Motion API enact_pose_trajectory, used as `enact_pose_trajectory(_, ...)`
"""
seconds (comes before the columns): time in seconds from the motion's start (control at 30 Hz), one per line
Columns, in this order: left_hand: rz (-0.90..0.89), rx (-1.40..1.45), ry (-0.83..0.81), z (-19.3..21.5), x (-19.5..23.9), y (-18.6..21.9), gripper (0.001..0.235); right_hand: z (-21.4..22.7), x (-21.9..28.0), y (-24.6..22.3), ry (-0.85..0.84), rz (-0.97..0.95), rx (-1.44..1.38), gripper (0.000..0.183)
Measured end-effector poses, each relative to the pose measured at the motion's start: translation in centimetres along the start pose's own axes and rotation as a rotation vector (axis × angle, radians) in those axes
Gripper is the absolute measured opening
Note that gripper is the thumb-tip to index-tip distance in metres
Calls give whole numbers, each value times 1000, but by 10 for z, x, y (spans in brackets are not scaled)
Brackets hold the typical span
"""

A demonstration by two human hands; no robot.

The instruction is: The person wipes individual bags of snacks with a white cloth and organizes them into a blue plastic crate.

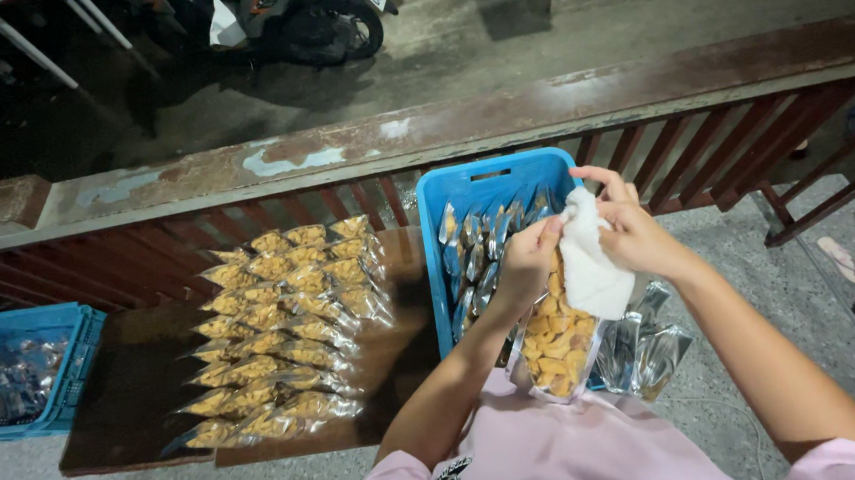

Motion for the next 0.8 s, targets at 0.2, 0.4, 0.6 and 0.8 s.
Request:
enact_pose_trajectory(0.2, -25, 327, -41, -1, -6, -15, 31, -6, 1, -5, -20, 5, 82, 47)
enact_pose_trajectory(0.4, -163, 146, 105, 7, -4, -26, 32, -11, 11, -28, 51, 111, 748, 32)
enact_pose_trajectory(0.6, -25, 362, -4, 8, 2, -8, 35, -7, 14, -32, 138, 63, 726, 27)
enact_pose_trajectory(0.8, 61, 448, -69, 9, 1, -13, 38, -23, -2, -21, 248, 125, 460, 14)
Point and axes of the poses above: each hand's wrist, its own x-axis away from the middle knuckle, its own z-axis out of the back of the hand, y = z × x, the point moved 2 cm from there along -x, towards the middle knuckle
